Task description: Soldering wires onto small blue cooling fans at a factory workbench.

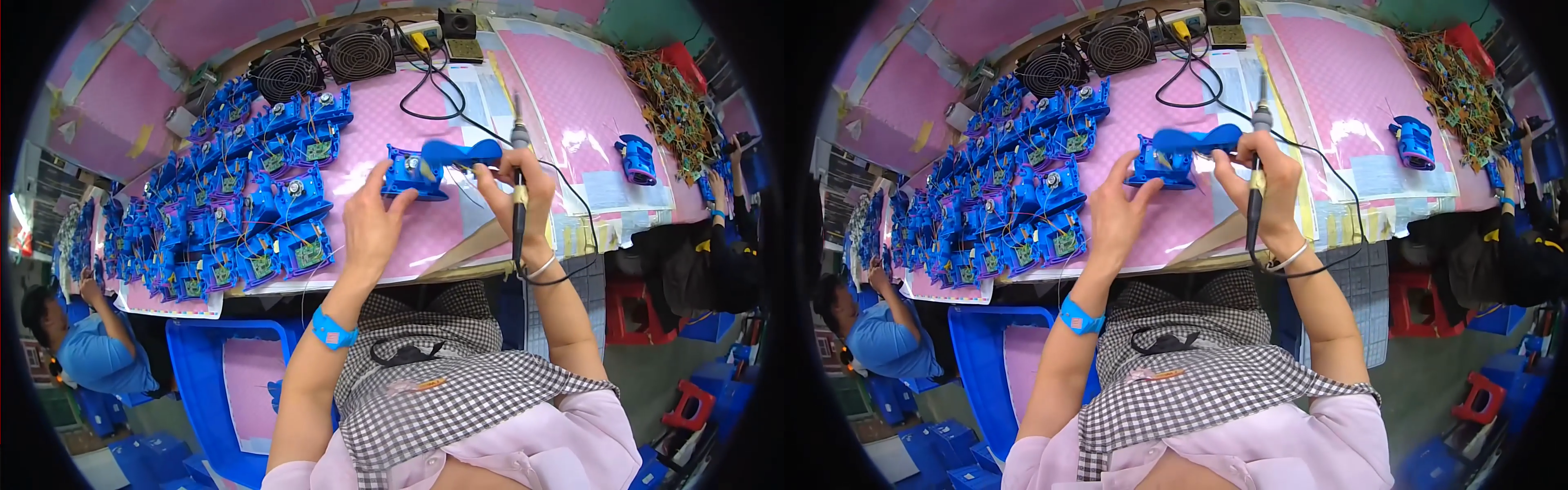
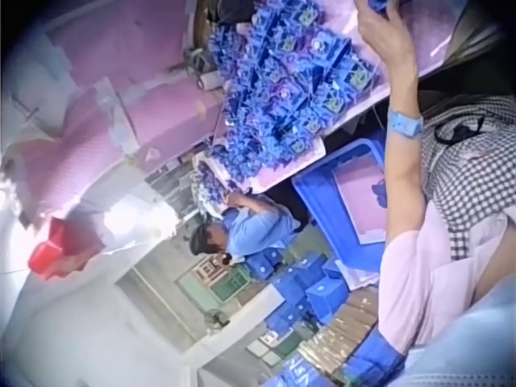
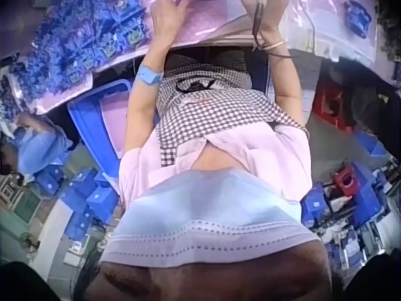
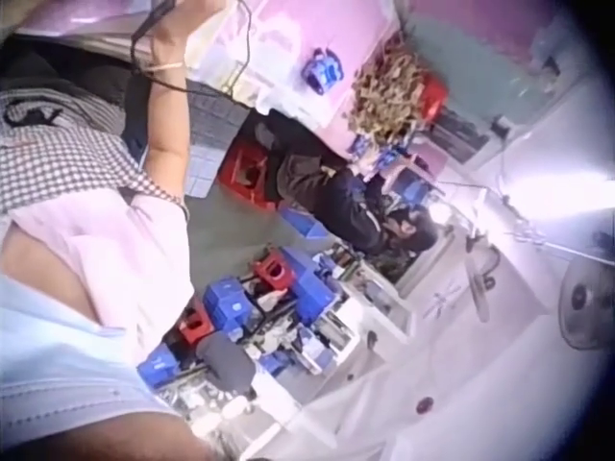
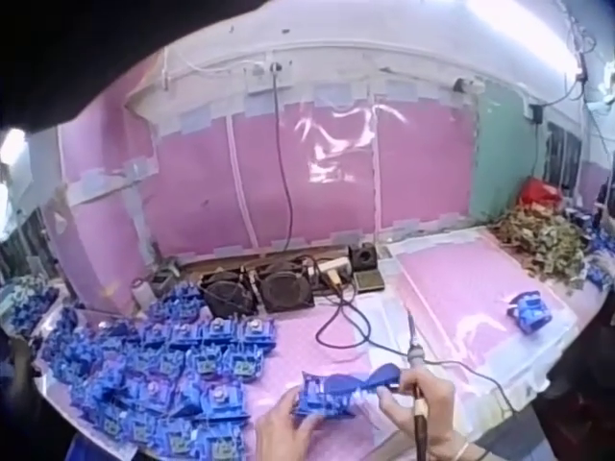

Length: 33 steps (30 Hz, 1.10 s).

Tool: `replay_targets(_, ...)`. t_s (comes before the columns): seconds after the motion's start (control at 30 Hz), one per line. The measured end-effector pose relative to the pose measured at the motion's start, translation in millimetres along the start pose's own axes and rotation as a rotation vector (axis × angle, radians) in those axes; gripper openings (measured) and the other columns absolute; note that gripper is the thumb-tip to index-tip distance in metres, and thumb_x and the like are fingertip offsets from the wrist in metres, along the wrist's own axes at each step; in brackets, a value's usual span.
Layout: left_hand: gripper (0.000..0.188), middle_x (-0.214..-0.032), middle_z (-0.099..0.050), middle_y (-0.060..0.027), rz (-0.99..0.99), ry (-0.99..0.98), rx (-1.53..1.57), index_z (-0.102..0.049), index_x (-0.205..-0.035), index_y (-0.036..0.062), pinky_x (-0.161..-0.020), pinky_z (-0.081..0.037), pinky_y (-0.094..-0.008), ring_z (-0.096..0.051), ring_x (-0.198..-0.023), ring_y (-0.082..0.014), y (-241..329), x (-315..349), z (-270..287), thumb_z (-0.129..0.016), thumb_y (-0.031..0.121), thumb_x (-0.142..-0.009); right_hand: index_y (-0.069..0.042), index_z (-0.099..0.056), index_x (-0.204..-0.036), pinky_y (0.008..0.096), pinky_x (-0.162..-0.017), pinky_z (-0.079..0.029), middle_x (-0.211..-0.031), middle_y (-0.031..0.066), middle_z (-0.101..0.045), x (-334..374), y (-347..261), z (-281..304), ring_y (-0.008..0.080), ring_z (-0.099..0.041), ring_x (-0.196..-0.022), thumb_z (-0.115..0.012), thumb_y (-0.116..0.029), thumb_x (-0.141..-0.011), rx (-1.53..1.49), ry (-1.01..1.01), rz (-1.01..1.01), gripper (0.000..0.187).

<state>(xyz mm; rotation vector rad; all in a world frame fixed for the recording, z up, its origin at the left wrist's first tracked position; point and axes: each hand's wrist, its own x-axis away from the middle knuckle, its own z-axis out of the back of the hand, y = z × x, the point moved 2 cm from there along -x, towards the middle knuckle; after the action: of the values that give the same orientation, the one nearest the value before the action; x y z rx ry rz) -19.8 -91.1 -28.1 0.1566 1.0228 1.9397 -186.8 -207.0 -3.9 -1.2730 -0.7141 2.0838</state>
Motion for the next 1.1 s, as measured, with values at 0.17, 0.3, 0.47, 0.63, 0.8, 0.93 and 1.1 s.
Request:
replay_targets(0.17, 0.038, -0.098, -0.065, -0.0095, -0.01, 0.106, 0.138, -0.06, -0.116, 0.0025, -0.072, -0.047, -0.0256, -0.061, -0.084, -0.0163, -13.7, 20.8, 41.2, -0.071, 0.017, -0.083, -0.003, -0.047, -0.074, 0.0226, -0.056, -0.047, -0.071, 0.0082, -0.065, 9.3, -20.1, 21.3, 0.0099, -0.061, -0.063, -0.072, 0.0, -0.075, -0.016, 0.021, 0.043, 0.026)
replay_targets(0.3, 0.016, -0.083, -0.056, -0.0034, 0.213, 0.061, 0.578, -0.06, -0.092, -0.0019, -0.06, -0.035, -0.0218, -0.045, -0.067, -0.0084, -16.6, 61.7, 75.7, -0.061, 0.013, -0.087, -0.003, -0.053, -0.077, 0.0253, -0.052, -0.045, -0.063, 0.0064, -0.058, 20.0, -42.8, 5.1, 0.0122, -0.058, -0.056, -0.073, -0.004, -0.076, 0.066, -0.177, 0.036, 0.021)
replay_targets(0.47, 0.013, -0.073, -0.043, -0.0005, 0.213, 0.117, 0.907, -0.053, -0.075, 0.0007, -0.055, -0.027, -0.0233, -0.034, -0.063, -0.0068, -8.2, 81.9, 96.3, -0.051, 0.006, -0.087, -0.003, -0.053, -0.077, 0.0296, -0.047, -0.043, -0.063, 0.0075, -0.056, 37.9, -44.0, -36.1, 0.016, -0.056, -0.053, -0.077, -0.013, -0.076, 0.161, -0.233, 0.113, 0.026)
replay_targets(0.63, 0.012, -0.07, -0.042, 0.0014, 0.036, 0.476, 0.473, -0.052, -0.074, 0.0029, -0.052, -0.026, -0.0208, -0.034, -0.058, -0.0048, -22.0, 97.9, 160.1, -0.053, 0.007, -0.086, -0.002, -0.053, -0.073, 0.0268, -0.053, -0.047, -0.071, 0.0089, -0.062, 14.8, -31.3, -19.2, 0.0151, -0.061, -0.059, -0.079, -0.01, -0.073, 0.11, -0.154, 0.141, 0.027)
replay_targets(0.8, 0.01, -0.07, -0.047, 0.0085, 0.403, -0.142, 0.509, -0.059, -0.085, 0.0055, -0.054, -0.031, -0.0168, -0.038, -0.06, 0.0, -5.0, 94.1, 110.3, -0.069, 0.004, -0.081, -0.002, -0.052, -0.074, 0.0282, -0.063, -0.05, -0.085, 0.0137, -0.063, 16.5, -4.4, -31.6, 0.0221, -0.063, -0.069, -0.072, 0.002, -0.072, -0.071, -0.331, 0.223, 0.02)
replay_targets(0.93, 0.023, -0.082, -0.043, 0.0044, 0.424, -0.31, 0.94, -0.052, -0.101, 0.0043, -0.058, -0.03, -0.0176, -0.036, -0.065, -0.0019, 2.2, 88.8, 72.0, -0.065, 0.005, -0.082, -0.002, -0.054, -0.076, 0.0307, -0.066, -0.05, -0.09, 0.0144, -0.063, 20.7, 9.9, -36.7, 0.0251, -0.063, -0.081, -0.062, 0.009, -0.066, -0.039, -0.471, 0.106, 0.017)
replay_targets(1.1, 0.016, -0.086, -0.046, -0.0017, 0.687, -0.373, 1.736, -0.051, -0.104, 0.0007, -0.063, -0.035, -0.022, -0.041, -0.069, -0.0076, -4.2, 62.7, 73.3, -0.054, 0.007, -0.09, -0.003, -0.057, -0.087, 0.0302, -0.071, -0.049, -0.087, 0.0127, -0.063, 23.6, -7.0, -16.1, 0.0211, -0.061, -0.077, -0.069, -0.013, -0.082, -0.091, -0.371, 0.128, 0.016)
